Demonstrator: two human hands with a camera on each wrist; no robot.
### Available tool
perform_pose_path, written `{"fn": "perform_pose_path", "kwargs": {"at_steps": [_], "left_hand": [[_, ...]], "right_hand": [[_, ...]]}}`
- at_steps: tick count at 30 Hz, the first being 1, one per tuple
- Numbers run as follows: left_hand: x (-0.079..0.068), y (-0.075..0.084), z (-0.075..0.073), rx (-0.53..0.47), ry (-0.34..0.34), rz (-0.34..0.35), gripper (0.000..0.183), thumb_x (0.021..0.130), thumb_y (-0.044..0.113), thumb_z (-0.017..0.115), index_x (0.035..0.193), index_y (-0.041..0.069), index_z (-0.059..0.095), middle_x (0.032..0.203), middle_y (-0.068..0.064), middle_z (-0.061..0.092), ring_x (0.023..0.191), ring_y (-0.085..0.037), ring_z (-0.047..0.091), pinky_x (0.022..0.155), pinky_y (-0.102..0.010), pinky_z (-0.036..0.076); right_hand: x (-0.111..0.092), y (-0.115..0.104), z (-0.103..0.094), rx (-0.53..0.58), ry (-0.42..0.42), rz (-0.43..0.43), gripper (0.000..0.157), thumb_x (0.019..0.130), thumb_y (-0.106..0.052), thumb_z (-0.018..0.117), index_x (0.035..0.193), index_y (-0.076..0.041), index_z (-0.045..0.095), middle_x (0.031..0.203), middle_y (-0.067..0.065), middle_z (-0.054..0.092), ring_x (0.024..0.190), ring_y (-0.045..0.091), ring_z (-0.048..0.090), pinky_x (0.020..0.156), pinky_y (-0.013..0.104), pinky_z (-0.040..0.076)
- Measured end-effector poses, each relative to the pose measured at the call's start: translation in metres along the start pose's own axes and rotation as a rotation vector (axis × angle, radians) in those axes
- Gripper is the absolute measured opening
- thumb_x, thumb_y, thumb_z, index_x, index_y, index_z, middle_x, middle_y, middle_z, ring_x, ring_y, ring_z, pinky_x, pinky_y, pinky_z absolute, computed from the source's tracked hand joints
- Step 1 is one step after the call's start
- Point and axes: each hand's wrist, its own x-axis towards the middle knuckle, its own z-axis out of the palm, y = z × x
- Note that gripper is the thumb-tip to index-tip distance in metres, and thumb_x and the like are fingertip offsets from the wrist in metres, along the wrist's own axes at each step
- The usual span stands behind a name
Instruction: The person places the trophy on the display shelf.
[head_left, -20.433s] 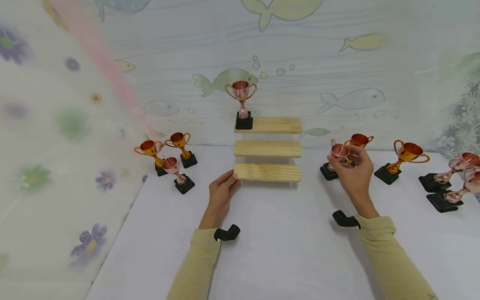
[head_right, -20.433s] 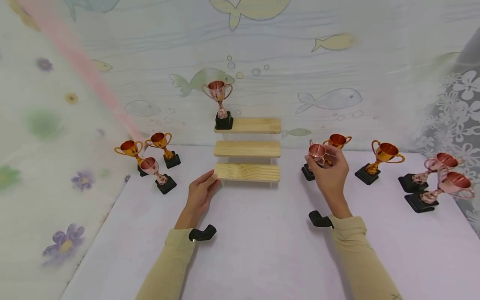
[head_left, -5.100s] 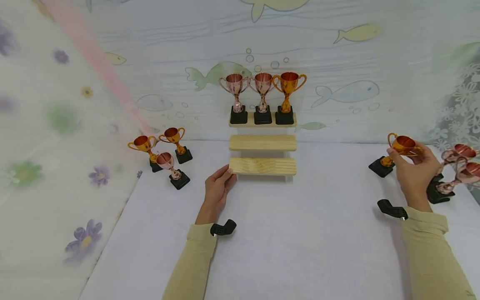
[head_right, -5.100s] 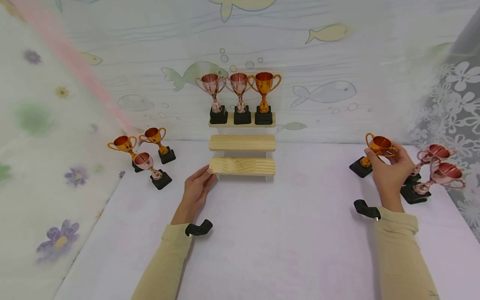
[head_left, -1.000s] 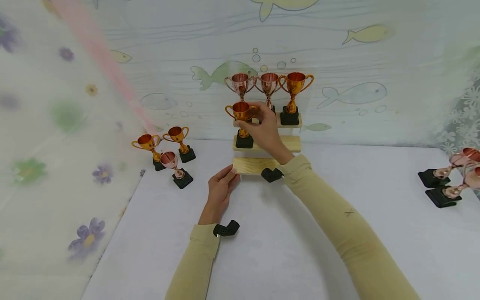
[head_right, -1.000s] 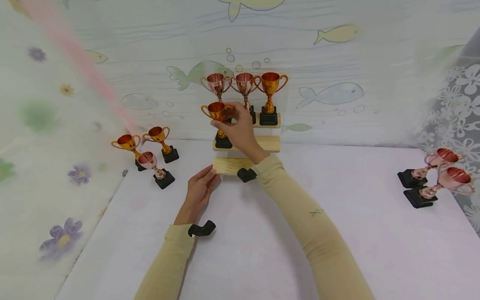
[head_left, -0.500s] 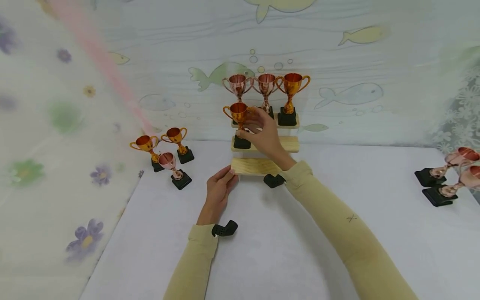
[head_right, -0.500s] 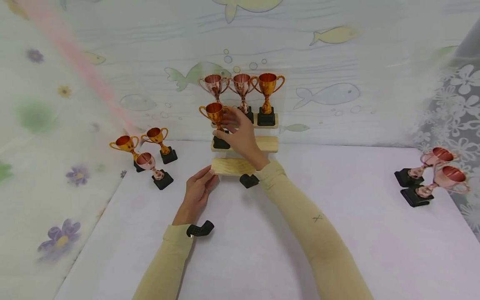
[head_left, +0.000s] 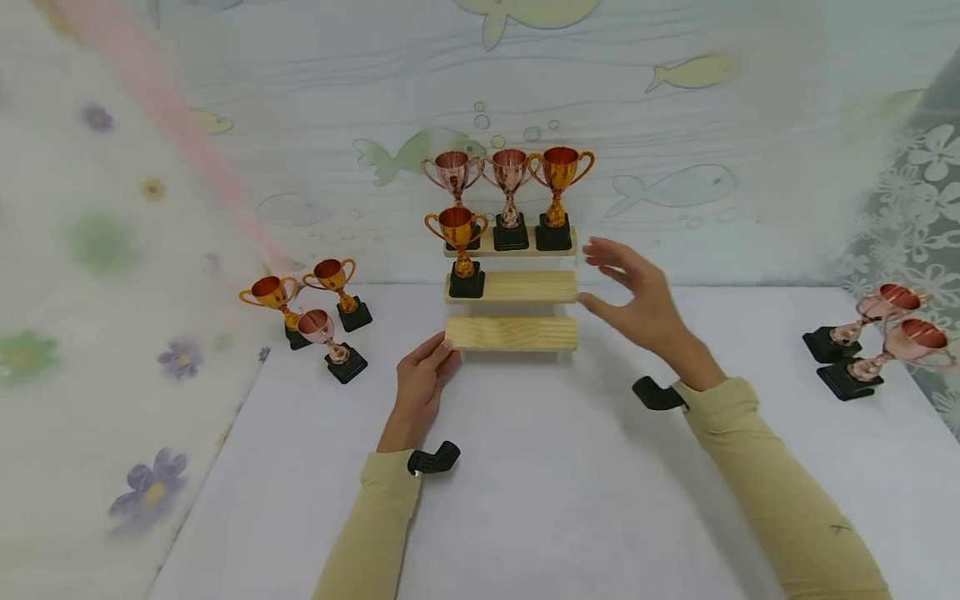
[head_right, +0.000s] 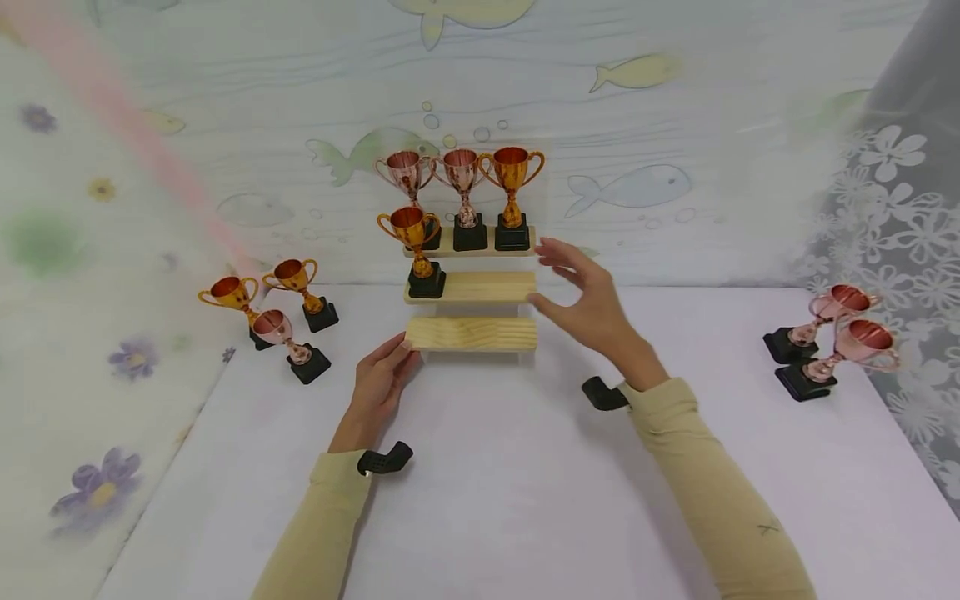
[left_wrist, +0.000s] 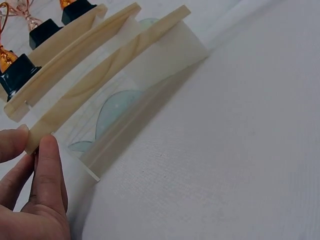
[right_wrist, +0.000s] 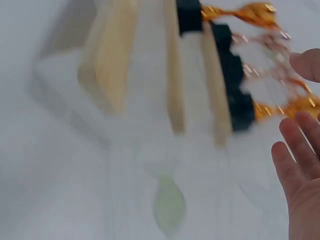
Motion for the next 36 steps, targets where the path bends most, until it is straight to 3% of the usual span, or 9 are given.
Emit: {"fn": "perform_pose_path", "kwargs": {"at_steps": [4, 7, 12, 15, 22, 25, 28, 32, 36], "left_hand": [[0.0, 0.002, -0.003, 0.001, -0.003, 0.0, 0.037, 0.101, 0.001, 0.061, 0.137, -0.002, 0.06, 0.135, -0.017, 0.059, 0.1, -0.011, 0.07, 0.092, -0.023, 0.059], [-0.001, 0.002, -0.003, -0.002, -0.011, 0.007, 0.038, 0.101, 0.001, 0.06, 0.139, -0.003, 0.058, 0.136, -0.018, 0.058, 0.1, -0.011, 0.07, 0.092, -0.023, 0.058], [-0.002, 0.003, -0.002, -0.009, -0.011, 0.007, 0.038, 0.101, 0.0, 0.06, 0.139, -0.004, 0.058, 0.136, -0.019, 0.058, 0.098, -0.011, 0.07, 0.091, -0.022, 0.059], [-0.002, 0.003, -0.002, -0.011, -0.005, -0.006, 0.037, 0.101, 0.001, 0.06, 0.138, -0.003, 0.058, 0.136, -0.018, 0.059, 0.099, -0.011, 0.07, 0.091, -0.022, 0.059], [-0.002, 0.003, 0.0, -0.007, 0.0, -0.01, 0.038, 0.101, 0.0, 0.061, 0.138, -0.002, 0.058, 0.136, -0.018, 0.058, 0.099, -0.011, 0.07, 0.092, -0.023, 0.058], [-0.002, 0.003, 0.0, -0.013, 0.007, -0.006, 0.037, 0.1, 0.0, 0.061, 0.137, -0.003, 0.059, 0.135, -0.018, 0.059, 0.099, -0.011, 0.07, 0.091, -0.023, 0.059], [-0.002, 0.003, 0.0, -0.019, 0.008, 0.004, 0.037, 0.1, -0.001, 0.061, 0.137, -0.004, 0.059, 0.133, -0.018, 0.06, 0.097, -0.011, 0.07, 0.09, -0.022, 0.059], [-0.002, 0.002, 0.001, -0.031, 0.003, 0.018, 0.037, 0.099, -0.003, 0.061, 0.136, -0.006, 0.059, 0.129, -0.018, 0.061, 0.094, -0.011, 0.071, 0.088, -0.022, 0.06], [-0.002, 0.002, 0.0, -0.033, 0.004, 0.017, 0.037, 0.099, -0.003, 0.061, 0.136, -0.007, 0.059, 0.128, -0.018, 0.062, 0.094, -0.011, 0.071, 0.088, -0.022, 0.06]], "right_hand": [[-0.021, -0.007, -0.053, -0.095, 0.146, -0.047, 0.072, 0.075, 0.025, 0.074, 0.14, 0.002, 0.056, 0.132, 0.016, 0.065, 0.121, 0.011, 0.061, 0.107, 0.023, 0.049], [-0.041, -0.01, -0.091, -0.162, 0.269, -0.06, 0.069, 0.072, 0.029, 0.071, 0.136, 0.007, 0.058, 0.13, 0.009, 0.066, 0.12, 0.012, 0.062, 0.106, 0.021, 0.049], [-0.075, -0.008, -0.14, -0.211, 0.526, -0.018, 0.058, 0.076, 0.02, 0.068, 0.132, 0.008, 0.06, 0.132, 0.003, 0.064, 0.119, 0.016, 0.061, 0.108, 0.023, 0.048], [-0.092, -0.006, -0.161, -0.284, 0.644, 0.046, 0.058, 0.082, 0.012, 0.068, 0.137, -0.001, 0.058, 0.137, -0.001, 0.057, 0.125, 0.015, 0.054, 0.115, 0.025, 0.042], [-0.126, 0.013, -0.19, -0.51, 0.754, 0.284, 0.068, 0.094, -0.008, 0.067, 0.152, -0.016, 0.034, 0.158, -0.006, 0.03, 0.146, 0.014, 0.031, 0.123, 0.027, 0.028], [-0.136, 0.023, -0.195, -0.551, 0.73, 0.374, 0.078, 0.094, -0.013, 0.07, 0.157, -0.023, 0.025, 0.162, -0.009, 0.021, 0.15, 0.011, 0.025, 0.124, 0.028, 0.025], [-0.141, 0.024, -0.193, -0.612, 0.698, 0.4, 0.084, 0.094, -0.017, 0.072, 0.159, -0.023, 0.019, 0.164, -0.007, 0.016, 0.151, 0.009, 0.02, 0.125, 0.028, 0.02], [-0.144, 0.016, -0.195, -0.809, 0.717, 0.444, 0.08, 0.097, -0.031, 0.069, 0.159, -0.029, 0.018, 0.165, -0.007, 0.02, 0.151, 0.009, 0.024, 0.124, 0.032, 0.023], [-0.147, 0.009, -0.198, -0.861, 0.784, 0.681, 0.073, 0.1, -0.038, 0.062, 0.16, -0.033, 0.021, 0.164, -0.002, 0.029, 0.151, 0.016, 0.03, 0.125, 0.036, 0.026]]}}
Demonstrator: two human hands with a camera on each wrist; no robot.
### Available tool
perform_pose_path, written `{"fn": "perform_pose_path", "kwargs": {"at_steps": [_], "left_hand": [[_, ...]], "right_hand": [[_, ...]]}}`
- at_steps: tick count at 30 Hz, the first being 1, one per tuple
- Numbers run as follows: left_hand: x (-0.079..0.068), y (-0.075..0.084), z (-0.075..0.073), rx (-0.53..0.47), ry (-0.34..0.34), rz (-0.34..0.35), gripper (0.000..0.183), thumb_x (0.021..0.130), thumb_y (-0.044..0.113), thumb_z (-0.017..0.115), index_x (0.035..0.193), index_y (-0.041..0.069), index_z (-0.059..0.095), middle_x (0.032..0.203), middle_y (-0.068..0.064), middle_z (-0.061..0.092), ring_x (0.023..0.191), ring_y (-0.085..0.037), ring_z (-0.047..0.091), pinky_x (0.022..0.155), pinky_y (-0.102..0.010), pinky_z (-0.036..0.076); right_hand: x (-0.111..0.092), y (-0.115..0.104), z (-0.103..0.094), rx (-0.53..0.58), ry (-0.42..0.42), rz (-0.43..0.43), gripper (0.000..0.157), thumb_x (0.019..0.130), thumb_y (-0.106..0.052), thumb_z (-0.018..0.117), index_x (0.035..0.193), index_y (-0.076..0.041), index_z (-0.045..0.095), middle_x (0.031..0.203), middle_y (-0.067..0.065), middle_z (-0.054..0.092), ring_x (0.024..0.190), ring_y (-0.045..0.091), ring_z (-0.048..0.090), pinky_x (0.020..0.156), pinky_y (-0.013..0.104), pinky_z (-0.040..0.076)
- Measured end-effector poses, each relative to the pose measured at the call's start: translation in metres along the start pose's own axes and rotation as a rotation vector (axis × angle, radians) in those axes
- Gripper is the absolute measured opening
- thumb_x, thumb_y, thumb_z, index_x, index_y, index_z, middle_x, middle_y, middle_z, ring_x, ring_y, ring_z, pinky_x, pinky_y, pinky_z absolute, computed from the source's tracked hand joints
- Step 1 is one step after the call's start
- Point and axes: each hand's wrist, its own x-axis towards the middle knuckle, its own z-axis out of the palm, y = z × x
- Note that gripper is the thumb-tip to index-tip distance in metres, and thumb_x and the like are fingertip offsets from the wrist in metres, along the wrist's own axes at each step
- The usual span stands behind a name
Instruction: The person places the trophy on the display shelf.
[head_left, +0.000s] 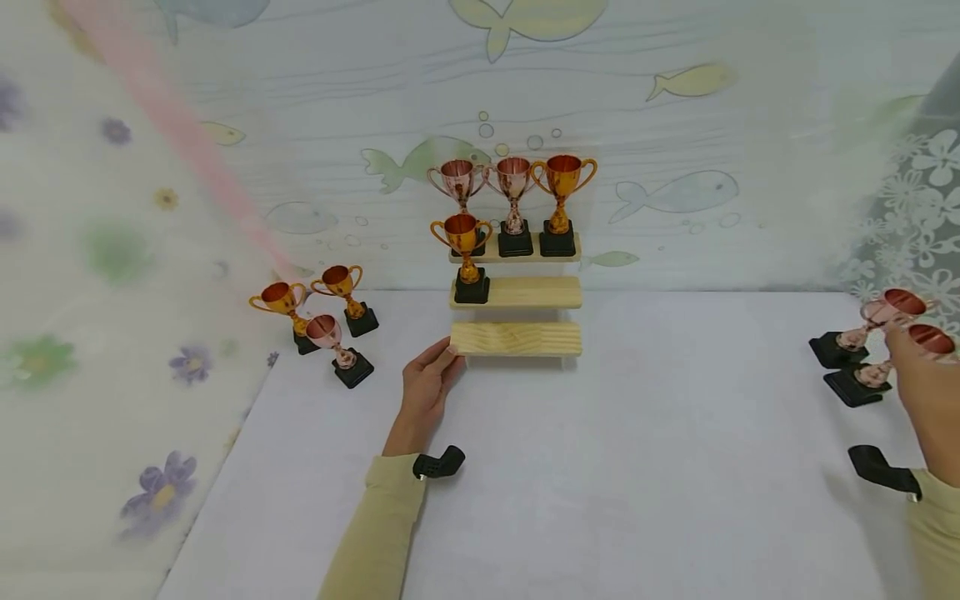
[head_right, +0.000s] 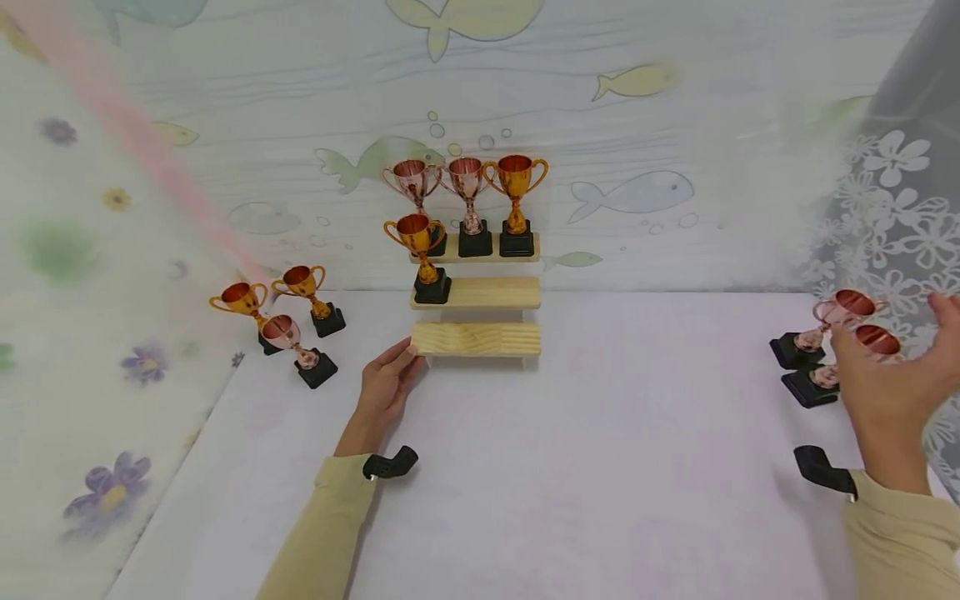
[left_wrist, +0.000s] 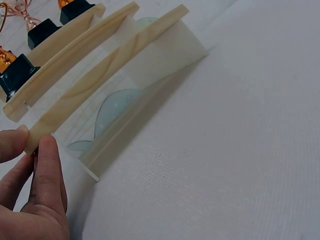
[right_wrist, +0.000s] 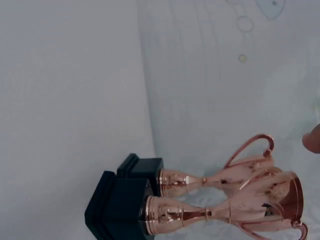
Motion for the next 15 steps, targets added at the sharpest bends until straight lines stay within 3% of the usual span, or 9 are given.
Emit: {"fn": "perform_pose_path", "kwargs": {"at_steps": [3, 5, 10, 15], "left_hand": [[0.0, -0.001, 0.001, -0.002, -0.001, -0.003, 0.037, 0.1, -0.003, 0.061, 0.136, -0.007, 0.058, 0.129, -0.018, 0.061, 0.095, -0.012, 0.071, 0.089, -0.023, 0.06], [0.0, -0.002, 0.001, -0.006, -0.002, -0.003, 0.037, 0.1, -0.003, 0.06, 0.137, -0.007, 0.058, 0.13, -0.019, 0.061, 0.095, -0.012, 0.071, 0.089, -0.023, 0.06], [-0.001, -0.001, 0.001, -0.003, -0.004, -0.003, 0.037, 0.1, -0.003, 0.06, 0.137, -0.007, 0.058, 0.13, -0.019, 0.061, 0.095, -0.012, 0.071, 0.089, -0.023, 0.06], [-0.002, 0.0, 0.002, 0.011, -0.005, 0.002, 0.037, 0.1, -0.002, 0.061, 0.137, -0.006, 0.058, 0.131, -0.019, 0.061, 0.096, -0.012, 0.071, 0.09, -0.023, 0.059]], "right_hand": [[0.002, 0.004, -0.005, -0.061, -0.109, 0.214, 0.07, 0.103, -0.041, 0.054, 0.162, -0.032, 0.017, 0.167, 0.0, 0.024, 0.154, 0.02, 0.023, 0.127, 0.04, 0.021], [0.005, 0.008, -0.006, -0.065, -0.191, 0.292, 0.07, 0.105, -0.041, 0.049, 0.163, -0.028, 0.013, 0.17, 0.003, 0.017, 0.156, 0.023, 0.017, 0.128, 0.045, 0.017], [0.007, 0.017, -0.001, -0.057, -0.274, 0.402, 0.072, 0.105, -0.047, 0.045, 0.164, -0.024, 0.01, 0.17, 0.006, 0.015, 0.156, 0.028, 0.017, 0.128, 0.049, 0.019], [0.002, 0.02, 0.005, -0.034, -0.262, 0.458, 0.07, 0.104, -0.047, 0.048, 0.163, -0.034, 0.013, 0.169, 0.001, 0.02, 0.155, 0.023, 0.021, 0.127, 0.039, 0.023]]}}
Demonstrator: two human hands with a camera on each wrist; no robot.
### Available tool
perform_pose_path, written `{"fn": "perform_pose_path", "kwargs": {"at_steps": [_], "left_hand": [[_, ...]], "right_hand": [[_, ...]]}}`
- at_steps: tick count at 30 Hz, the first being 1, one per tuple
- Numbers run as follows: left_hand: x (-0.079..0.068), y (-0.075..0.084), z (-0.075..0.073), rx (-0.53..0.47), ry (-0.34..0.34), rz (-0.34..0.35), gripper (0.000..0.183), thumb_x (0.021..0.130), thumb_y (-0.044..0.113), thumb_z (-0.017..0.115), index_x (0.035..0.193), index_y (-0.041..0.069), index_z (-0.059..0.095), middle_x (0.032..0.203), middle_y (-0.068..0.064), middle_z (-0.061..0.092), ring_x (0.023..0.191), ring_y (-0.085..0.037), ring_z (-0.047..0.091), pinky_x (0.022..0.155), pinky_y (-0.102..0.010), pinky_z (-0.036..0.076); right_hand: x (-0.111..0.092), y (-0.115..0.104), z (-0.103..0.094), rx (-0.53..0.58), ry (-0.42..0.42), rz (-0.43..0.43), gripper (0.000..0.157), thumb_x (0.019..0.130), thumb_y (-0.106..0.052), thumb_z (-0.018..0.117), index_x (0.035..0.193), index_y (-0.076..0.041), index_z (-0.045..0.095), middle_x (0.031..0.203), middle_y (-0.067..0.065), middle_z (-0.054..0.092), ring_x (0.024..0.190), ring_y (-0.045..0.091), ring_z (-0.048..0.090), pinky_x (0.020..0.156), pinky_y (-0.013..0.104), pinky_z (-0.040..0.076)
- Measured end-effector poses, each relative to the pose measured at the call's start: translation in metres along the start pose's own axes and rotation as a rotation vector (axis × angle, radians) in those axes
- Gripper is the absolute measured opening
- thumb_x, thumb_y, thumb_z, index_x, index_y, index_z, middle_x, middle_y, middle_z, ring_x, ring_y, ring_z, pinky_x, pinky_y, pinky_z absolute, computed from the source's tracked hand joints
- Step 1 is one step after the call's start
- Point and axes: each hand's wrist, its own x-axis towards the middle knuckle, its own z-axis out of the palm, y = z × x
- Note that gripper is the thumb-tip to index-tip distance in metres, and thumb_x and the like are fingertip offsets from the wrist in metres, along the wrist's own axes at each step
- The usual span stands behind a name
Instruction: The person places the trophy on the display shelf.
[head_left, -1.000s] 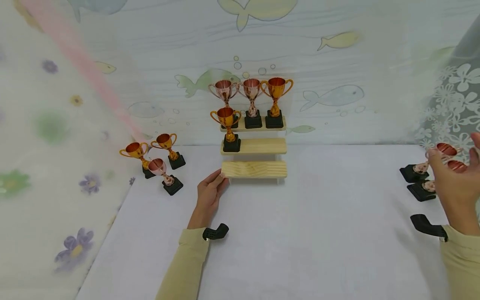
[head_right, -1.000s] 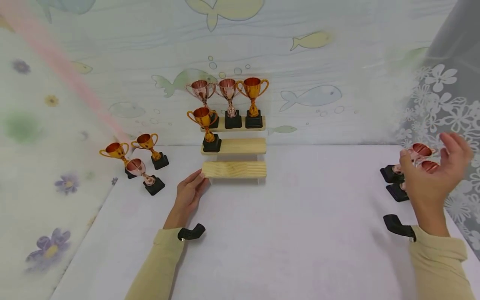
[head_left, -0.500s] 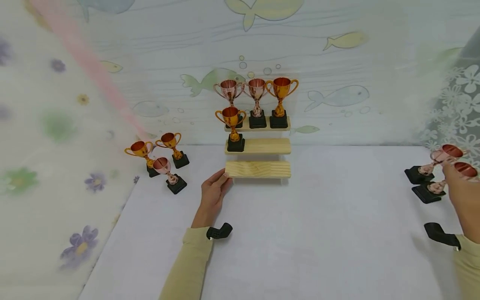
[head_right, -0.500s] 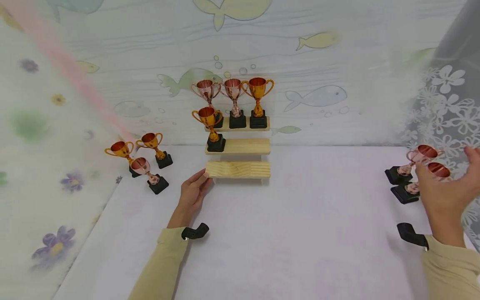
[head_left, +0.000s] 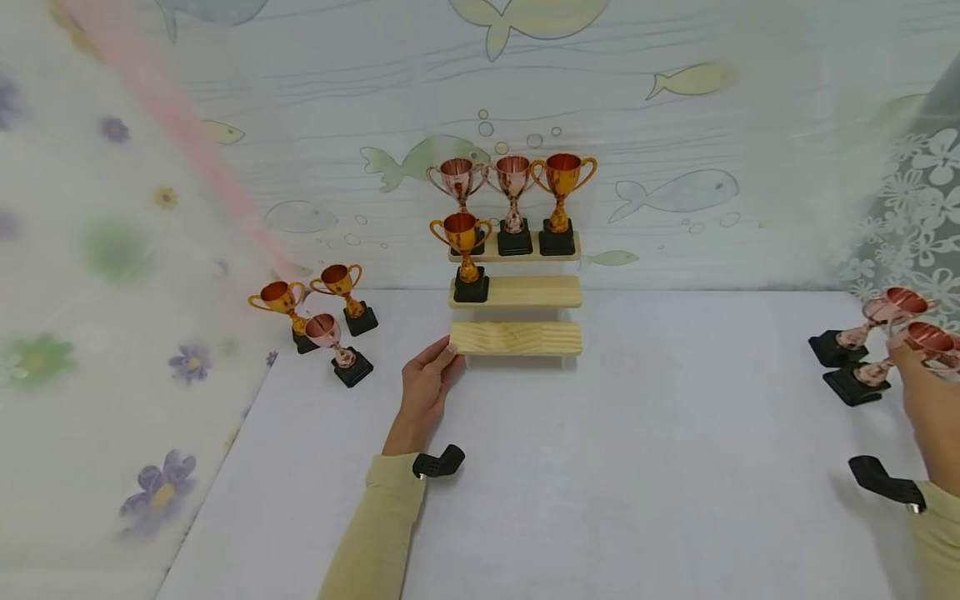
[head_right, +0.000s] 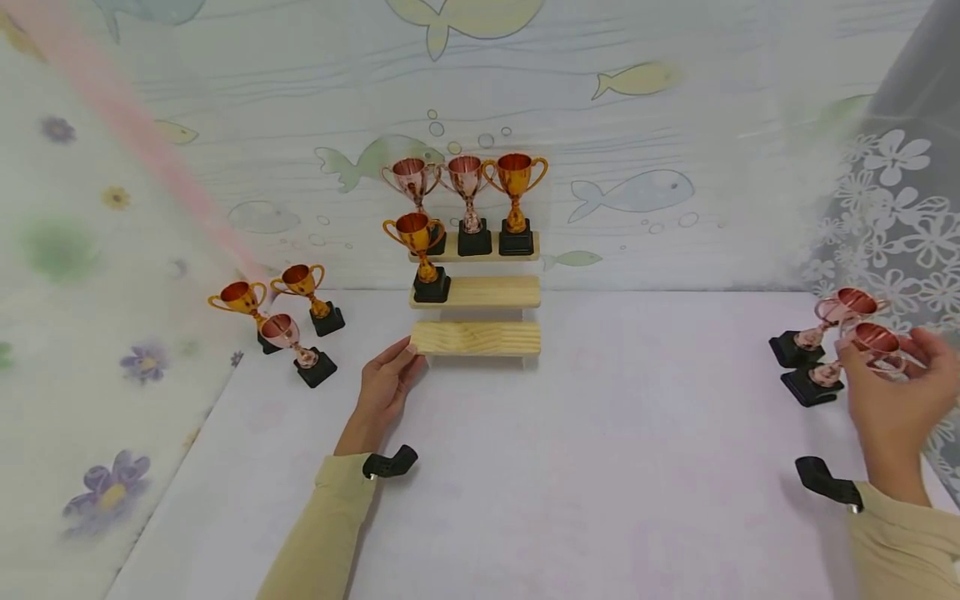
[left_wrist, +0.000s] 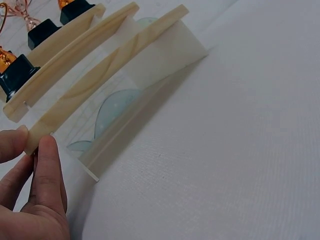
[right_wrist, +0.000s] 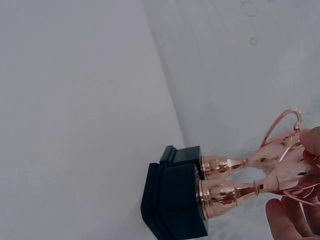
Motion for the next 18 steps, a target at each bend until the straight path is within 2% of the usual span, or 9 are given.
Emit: {"fn": "perform_pose_path", "kwargs": {"at_steps": [6, 10, 12, 16, 18], "left_hand": [[0.001, 0.0, -0.001, -0.002, -0.002, 0.004, 0.037, 0.099, -0.002, 0.062, 0.136, -0.007, 0.059, 0.127, -0.018, 0.062, 0.094, -0.011, 0.071, 0.088, -0.022, 0.06], [0.002, -0.001, -0.001, -0.013, 0.001, 0.025, 0.038, 0.098, -0.005, 0.062, 0.135, -0.01, 0.058, 0.119, -0.015, 0.065, 0.09, -0.011, 0.071, 0.084, -0.021, 0.06], [0.002, -0.001, -0.001, -0.013, 0.002, 0.032, 0.037, 0.098, -0.006, 0.062, 0.134, -0.01, 0.058, 0.115, -0.013, 0.066, 0.09, -0.011, 0.071, 0.083, -0.02, 0.061], [0.002, -0.002, -0.002, -0.015, 0.001, 0.029, 0.037, 0.098, -0.006, 0.062, 0.134, -0.01, 0.059, 0.114, -0.012, 0.066, 0.09, -0.011, 0.071, 0.083, -0.02, 0.061], [0.002, -0.002, -0.002, -0.014, -0.003, 0.027, 0.037, 0.098, -0.005, 0.062, 0.134, -0.01, 0.059, 0.114, -0.012, 0.066, 0.09, -0.01, 0.071, 0.083, -0.02, 0.06]], "right_hand": [[-0.006, 0.004, 0.008, 0.047, -0.011, 0.019, 0.067, 0.103, -0.045, 0.051, 0.16, -0.042, 0.017, 0.167, -0.007, 0.025, 0.153, 0.015, 0.026, 0.124, 0.03, 0.028], [-0.008, 0.006, 0.012, 0.079, -0.003, 0.013, 0.066, 0.103, -0.047, 0.051, 0.159, -0.043, 0.017, 0.167, -0.009, 0.024, 0.154, 0.011, 0.024, 0.124, 0.027, 0.025], [-0.01, 0.008, 0.013, 0.074, 0.008, -0.016, 0.066, 0.103, -0.045, 0.051, 0.159, -0.042, 0.016, 0.168, -0.009, 0.023, 0.154, 0.011, 0.023, 0.124, 0.027, 0.024], [-0.013, 0.014, 0.017, 0.094, 0.075, -0.13, 0.067, 0.103, -0.039, 0.056, 0.159, -0.041, 0.019, 0.166, -0.009, 0.028, 0.152, 0.008, 0.026, 0.122, 0.025, 0.027], [-0.016, 0.015, 0.02, 0.11, 0.094, -0.154, 0.068, 0.102, -0.038, 0.058, 0.159, -0.04, 0.021, 0.165, -0.01, 0.029, 0.151, 0.006, 0.028, 0.121, 0.023, 0.028]]}}
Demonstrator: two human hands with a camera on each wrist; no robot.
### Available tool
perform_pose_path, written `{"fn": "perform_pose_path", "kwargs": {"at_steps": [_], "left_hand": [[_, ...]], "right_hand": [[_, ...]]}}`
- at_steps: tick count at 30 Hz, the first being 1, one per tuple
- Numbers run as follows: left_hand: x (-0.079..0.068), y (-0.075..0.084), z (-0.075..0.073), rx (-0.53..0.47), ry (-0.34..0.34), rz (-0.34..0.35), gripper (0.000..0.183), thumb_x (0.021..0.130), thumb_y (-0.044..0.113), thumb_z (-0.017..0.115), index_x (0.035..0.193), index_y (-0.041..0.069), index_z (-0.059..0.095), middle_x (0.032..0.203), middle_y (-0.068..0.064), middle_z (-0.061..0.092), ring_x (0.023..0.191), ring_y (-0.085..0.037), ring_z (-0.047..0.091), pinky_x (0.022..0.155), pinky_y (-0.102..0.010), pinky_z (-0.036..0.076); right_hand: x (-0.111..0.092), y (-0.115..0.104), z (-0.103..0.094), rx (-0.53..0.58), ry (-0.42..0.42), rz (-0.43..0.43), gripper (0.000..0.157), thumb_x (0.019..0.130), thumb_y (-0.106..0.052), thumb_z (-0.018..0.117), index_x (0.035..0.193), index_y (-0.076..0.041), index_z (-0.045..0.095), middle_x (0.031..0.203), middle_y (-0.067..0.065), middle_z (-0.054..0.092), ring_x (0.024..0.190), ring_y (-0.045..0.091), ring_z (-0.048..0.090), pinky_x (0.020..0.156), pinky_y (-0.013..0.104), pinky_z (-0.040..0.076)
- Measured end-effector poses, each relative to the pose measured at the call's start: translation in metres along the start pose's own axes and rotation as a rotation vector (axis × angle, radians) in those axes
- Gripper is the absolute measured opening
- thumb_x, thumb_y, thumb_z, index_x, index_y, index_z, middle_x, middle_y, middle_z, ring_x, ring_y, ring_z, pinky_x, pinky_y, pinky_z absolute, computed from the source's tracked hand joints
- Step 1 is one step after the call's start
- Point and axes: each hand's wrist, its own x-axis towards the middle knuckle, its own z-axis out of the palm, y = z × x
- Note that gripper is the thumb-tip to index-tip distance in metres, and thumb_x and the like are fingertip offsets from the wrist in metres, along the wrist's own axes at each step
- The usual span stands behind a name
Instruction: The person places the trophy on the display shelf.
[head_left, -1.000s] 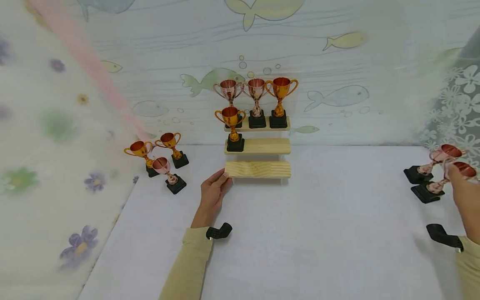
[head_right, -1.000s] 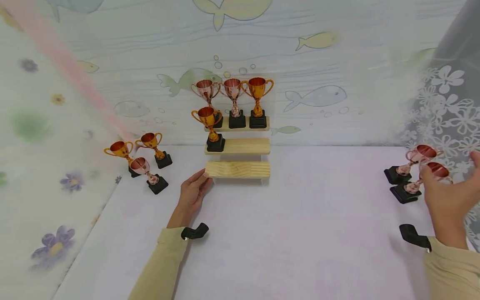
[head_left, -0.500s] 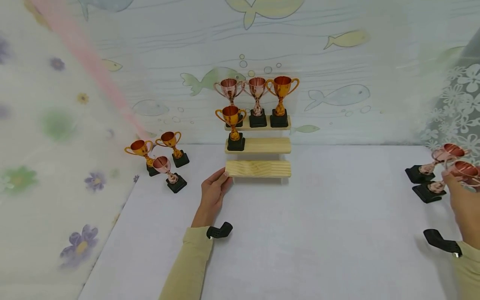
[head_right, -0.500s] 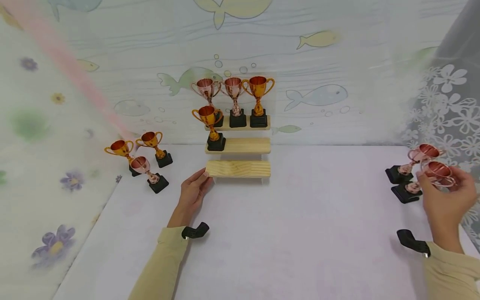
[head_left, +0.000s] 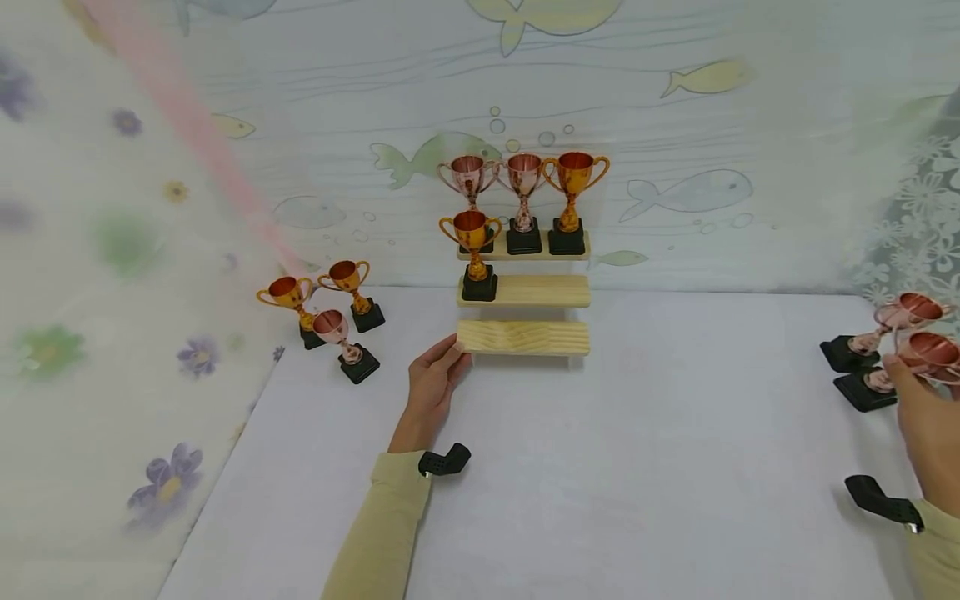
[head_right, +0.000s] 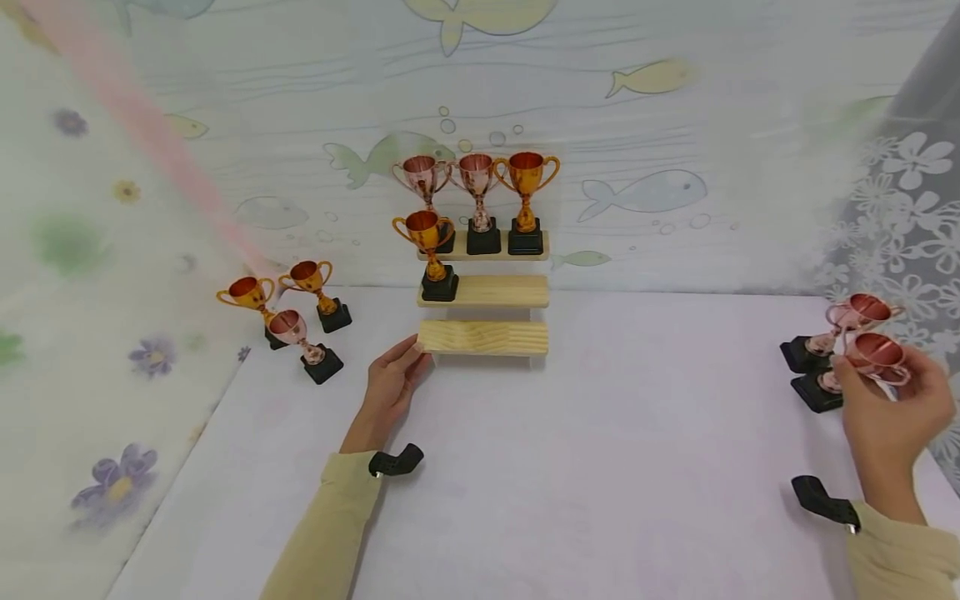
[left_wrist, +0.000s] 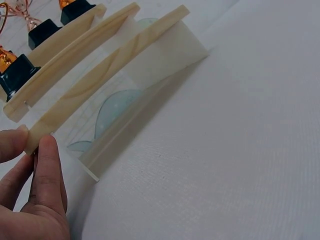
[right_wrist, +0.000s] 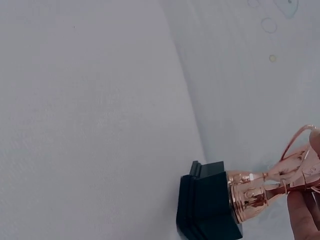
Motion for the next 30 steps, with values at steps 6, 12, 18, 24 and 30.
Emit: {"fn": "perform_pose_path", "kwargs": {"at_steps": [6, 12, 18, 24, 30], "left_hand": [[0.0, -0.001, 0.001, -0.001, -0.015, -0.005, 0.037, 0.098, -0.004, 0.062, 0.135, -0.008, 0.059, 0.118, -0.013, 0.066, 0.092, -0.011, 0.071, 0.085, -0.02, 0.06], [0.0, 0.0, 0.001, 0.016, -0.03, -0.009, 0.037, 0.099, -0.003, 0.061, 0.135, -0.008, 0.059, 0.121, -0.014, 0.065, 0.094, -0.01, 0.071, 0.088, -0.021, 0.059], [-0.001, 0.001, 0.0, 0.024, -0.029, -0.012, 0.037, 0.099, -0.003, 0.061, 0.135, -0.008, 0.059, 0.119, -0.013, 0.066, 0.092, -0.01, 0.072, 0.087, -0.021, 0.06], [-0.001, 0.002, 0.0, 0.016, -0.017, -0.019, 0.036, 0.099, -0.003, 0.061, 0.135, -0.007, 0.059, 0.117, -0.012, 0.066, 0.091, -0.01, 0.072, 0.086, -0.02, 0.06], [-0.001, 0.002, -0.001, 0.024, -0.016, -0.022, 0.037, 0.099, -0.002, 0.062, 0.136, -0.006, 0.059, 0.122, -0.013, 0.065, 0.094, -0.011, 0.071, 0.088, -0.021, 0.059]], "right_hand": [[-0.009, -0.007, -0.004, 0.031, -0.054, 0.067, 0.062, 0.103, -0.033, 0.058, 0.156, -0.039, 0.027, 0.162, -0.01, 0.033, 0.148, 0.004, 0.032, 0.12, 0.023, 0.03], [-0.021, -0.012, -0.004, 0.123, -0.097, -0.009, 0.057, 0.101, -0.021, 0.063, 0.151, -0.033, 0.041, 0.143, -0.021, 0.046, 0.138, 0.0, 0.042, 0.117, 0.023, 0.034], [-0.032, -0.014, 0.006, 0.263, -0.115, -0.26, 0.056, 0.093, -0.004, 0.071, 0.144, -0.02, 0.054, 0.121, -0.026, 0.049, 0.11, -0.005, 0.048, 0.104, 0.01, 0.043], [-0.048, -0.028, 0.015, 0.318, -0.183, -0.449, 0.057, 0.087, 0.009, 0.073, 0.14, -0.01, 0.061, 0.113, -0.026, 0.056, 0.101, -0.005, 0.056, 0.087, 0.0, 0.044], [-0.065, -0.044, 0.025, 0.364, -0.267, -0.511, 0.058, 0.082, 0.015, 0.074, 0.137, -0.003, 0.063, 0.11, -0.023, 0.059, 0.097, -0.004, 0.059, 0.084, 0.0, 0.047]]}}
